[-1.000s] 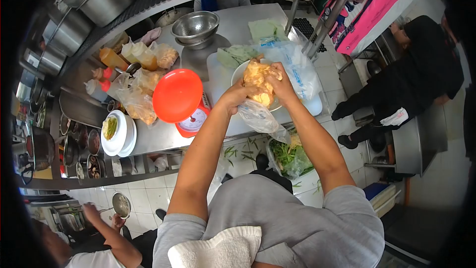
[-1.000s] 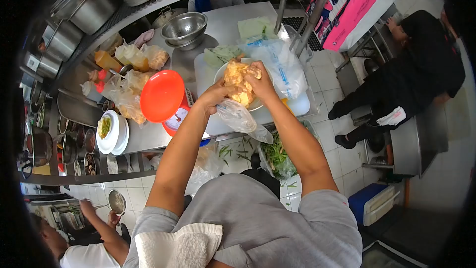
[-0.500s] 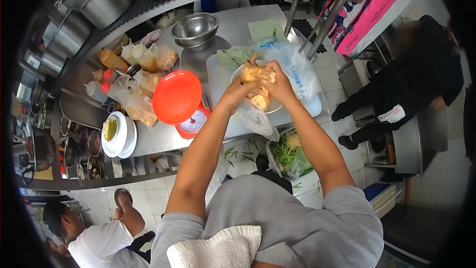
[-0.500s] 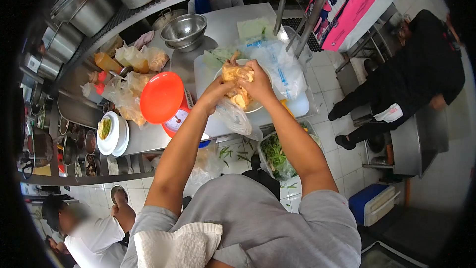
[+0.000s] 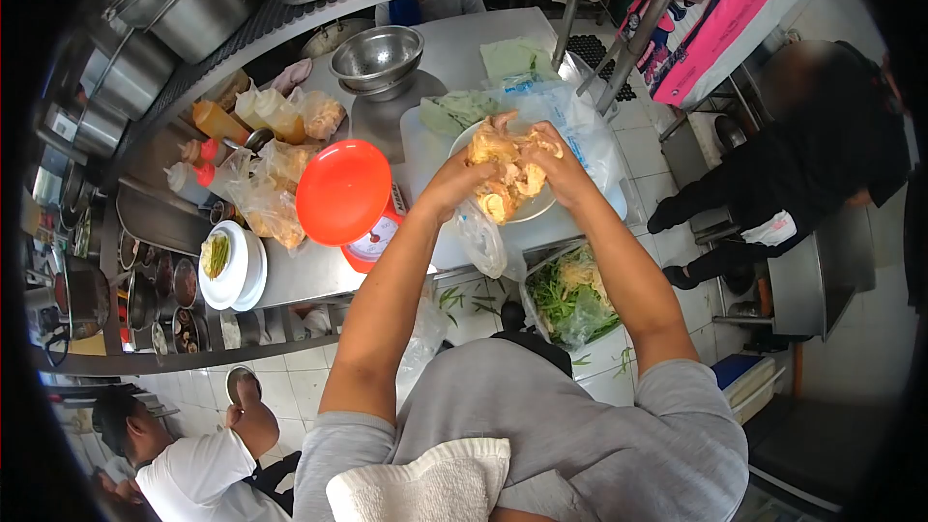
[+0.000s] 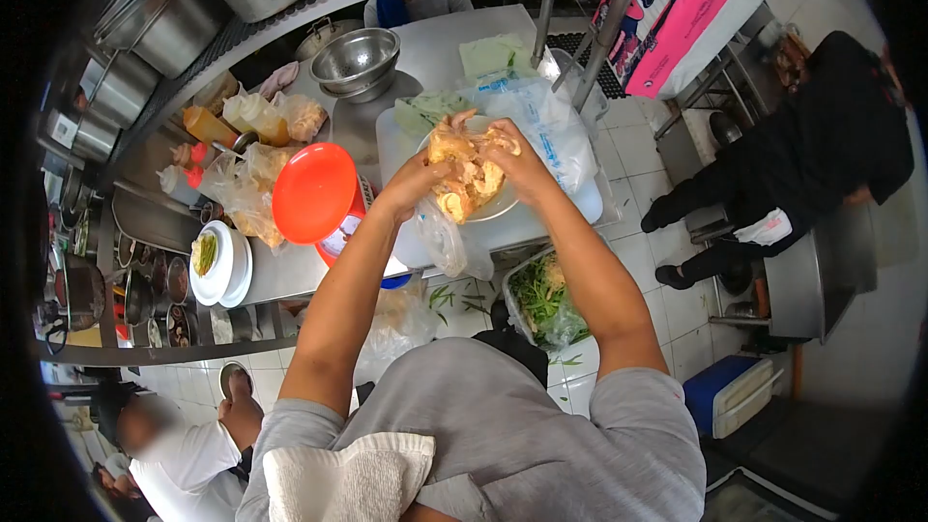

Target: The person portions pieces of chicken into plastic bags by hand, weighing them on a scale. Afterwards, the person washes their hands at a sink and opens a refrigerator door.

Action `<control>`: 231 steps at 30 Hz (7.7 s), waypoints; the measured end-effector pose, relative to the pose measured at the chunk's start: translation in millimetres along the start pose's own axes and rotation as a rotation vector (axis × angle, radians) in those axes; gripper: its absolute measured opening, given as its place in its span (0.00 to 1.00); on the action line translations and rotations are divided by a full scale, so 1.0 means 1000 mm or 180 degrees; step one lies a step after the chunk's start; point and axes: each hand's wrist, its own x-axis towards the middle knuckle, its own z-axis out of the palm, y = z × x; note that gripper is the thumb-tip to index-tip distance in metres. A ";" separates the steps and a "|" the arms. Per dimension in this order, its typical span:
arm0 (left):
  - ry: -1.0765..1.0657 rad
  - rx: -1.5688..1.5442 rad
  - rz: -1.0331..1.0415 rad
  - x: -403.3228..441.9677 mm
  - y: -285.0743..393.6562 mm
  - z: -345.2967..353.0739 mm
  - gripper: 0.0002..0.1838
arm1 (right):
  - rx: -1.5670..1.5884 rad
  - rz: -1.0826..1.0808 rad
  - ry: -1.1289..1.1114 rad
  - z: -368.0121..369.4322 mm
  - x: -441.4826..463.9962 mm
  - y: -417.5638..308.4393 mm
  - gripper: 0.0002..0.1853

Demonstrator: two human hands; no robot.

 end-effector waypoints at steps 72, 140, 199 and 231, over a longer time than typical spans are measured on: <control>0.1228 0.1392 0.1156 0.016 -0.011 0.006 0.21 | -0.1454 0.0268 -0.0653 -0.001 0.016 -0.014 0.23; 0.1463 -0.0228 -0.0527 -0.106 -0.015 -0.023 0.14 | -0.2349 -0.0369 -0.1033 0.115 -0.064 -0.027 0.25; 0.2057 0.1157 0.0583 -0.123 -0.022 0.007 0.13 | -0.2257 -0.0783 -0.0121 0.126 -0.077 0.010 0.15; 0.1765 -0.0752 0.0843 -0.114 0.004 0.024 0.09 | -0.5150 0.1015 -0.0364 0.065 0.076 0.011 0.19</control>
